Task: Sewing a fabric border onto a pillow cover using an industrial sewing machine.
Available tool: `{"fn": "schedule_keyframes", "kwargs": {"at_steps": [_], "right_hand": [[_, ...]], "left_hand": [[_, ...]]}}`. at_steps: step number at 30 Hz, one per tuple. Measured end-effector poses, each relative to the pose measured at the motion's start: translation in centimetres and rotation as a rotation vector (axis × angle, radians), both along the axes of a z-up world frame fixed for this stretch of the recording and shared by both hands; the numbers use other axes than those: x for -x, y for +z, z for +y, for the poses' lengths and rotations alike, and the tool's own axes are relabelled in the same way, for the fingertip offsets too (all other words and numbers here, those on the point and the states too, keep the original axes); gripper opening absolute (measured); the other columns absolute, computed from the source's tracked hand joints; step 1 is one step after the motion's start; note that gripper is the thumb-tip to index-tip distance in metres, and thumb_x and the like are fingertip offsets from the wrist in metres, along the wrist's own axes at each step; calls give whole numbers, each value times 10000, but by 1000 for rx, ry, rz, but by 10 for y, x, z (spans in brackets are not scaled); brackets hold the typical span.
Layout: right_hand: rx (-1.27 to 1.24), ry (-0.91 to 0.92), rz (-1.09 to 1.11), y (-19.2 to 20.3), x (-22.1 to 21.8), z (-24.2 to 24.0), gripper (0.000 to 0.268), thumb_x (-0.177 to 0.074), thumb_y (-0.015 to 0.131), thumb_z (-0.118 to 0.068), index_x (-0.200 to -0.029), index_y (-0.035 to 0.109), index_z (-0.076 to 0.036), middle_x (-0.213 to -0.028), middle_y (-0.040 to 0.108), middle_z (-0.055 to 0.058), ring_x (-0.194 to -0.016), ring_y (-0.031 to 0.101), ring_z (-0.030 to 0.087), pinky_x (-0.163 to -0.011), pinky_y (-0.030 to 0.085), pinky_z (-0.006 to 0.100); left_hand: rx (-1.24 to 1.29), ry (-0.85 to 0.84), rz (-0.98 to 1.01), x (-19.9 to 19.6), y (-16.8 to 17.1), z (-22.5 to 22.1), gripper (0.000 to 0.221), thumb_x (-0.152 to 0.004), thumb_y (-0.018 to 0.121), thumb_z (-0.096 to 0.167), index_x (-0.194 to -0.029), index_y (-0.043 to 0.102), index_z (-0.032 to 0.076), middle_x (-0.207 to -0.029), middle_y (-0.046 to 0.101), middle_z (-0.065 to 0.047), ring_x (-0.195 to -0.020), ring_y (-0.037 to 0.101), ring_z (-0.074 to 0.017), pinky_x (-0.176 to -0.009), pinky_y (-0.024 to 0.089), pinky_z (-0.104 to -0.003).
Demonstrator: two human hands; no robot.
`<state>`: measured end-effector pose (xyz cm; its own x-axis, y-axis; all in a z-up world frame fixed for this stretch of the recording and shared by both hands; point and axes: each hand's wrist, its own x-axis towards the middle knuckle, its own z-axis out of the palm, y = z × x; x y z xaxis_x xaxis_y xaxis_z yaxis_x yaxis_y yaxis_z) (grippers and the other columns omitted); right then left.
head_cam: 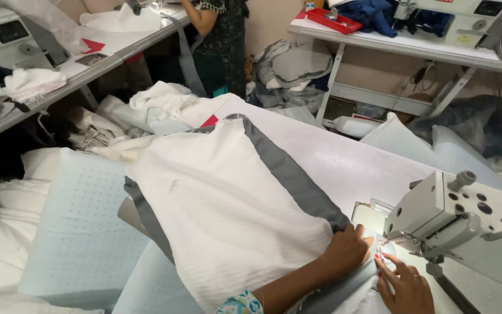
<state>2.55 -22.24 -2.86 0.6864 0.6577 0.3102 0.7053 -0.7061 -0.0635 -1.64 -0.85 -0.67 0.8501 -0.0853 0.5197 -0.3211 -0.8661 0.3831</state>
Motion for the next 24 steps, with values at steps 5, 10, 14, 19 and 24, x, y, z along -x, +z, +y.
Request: {"fn": "schedule_keyframes", "kwargs": {"at_steps": [5,10,14,19,24], "right_hand": [[110,-79,19,-22,-10,-6,465,-834,671,-335,-1297,708,-307,-1325,650,-127,-1001,683,135,-920,572,341],[52,-61,33,-3,5,-2,464,-826,692,-288,-1289,708,-262,-1316,667,-145,-971,672,155,-920,574,329],[-4,-16,28,-1,6,1,467,-813,705,-249,-1278,703,-210,-1286,679,-95,-931,663,171,-878,568,333],[-83,-1,10,32,25,7,422,-812,700,-213,-1232,701,-166,-1235,698,-59,-914,640,204,-833,551,363],[-144,30,-15,38,28,9,408,-816,700,-198,-1222,695,-157,-1220,690,-39,-955,626,216,-828,538,383]], "left_hand": [[32,-44,40,-2,-4,3,175,-859,666,125,-995,652,16,-1061,600,-220,-952,614,-352,-637,525,-445],[-23,-138,-85,4,4,7,184,-871,633,119,-1038,679,58,-1073,621,-142,-974,615,-304,-698,527,-412],[-234,-190,28,-1,8,14,171,-905,621,128,-1040,710,75,-1074,640,-101,-1018,615,-267,-737,537,-377],[-66,-230,38,-2,0,10,197,-897,612,106,-1058,727,92,-1155,651,-105,-1057,602,-293,-772,549,-375],[-34,-160,-6,2,8,6,245,-863,629,111,-1086,728,85,-1179,648,-105,-1065,595,-303,-775,547,-388]]}}
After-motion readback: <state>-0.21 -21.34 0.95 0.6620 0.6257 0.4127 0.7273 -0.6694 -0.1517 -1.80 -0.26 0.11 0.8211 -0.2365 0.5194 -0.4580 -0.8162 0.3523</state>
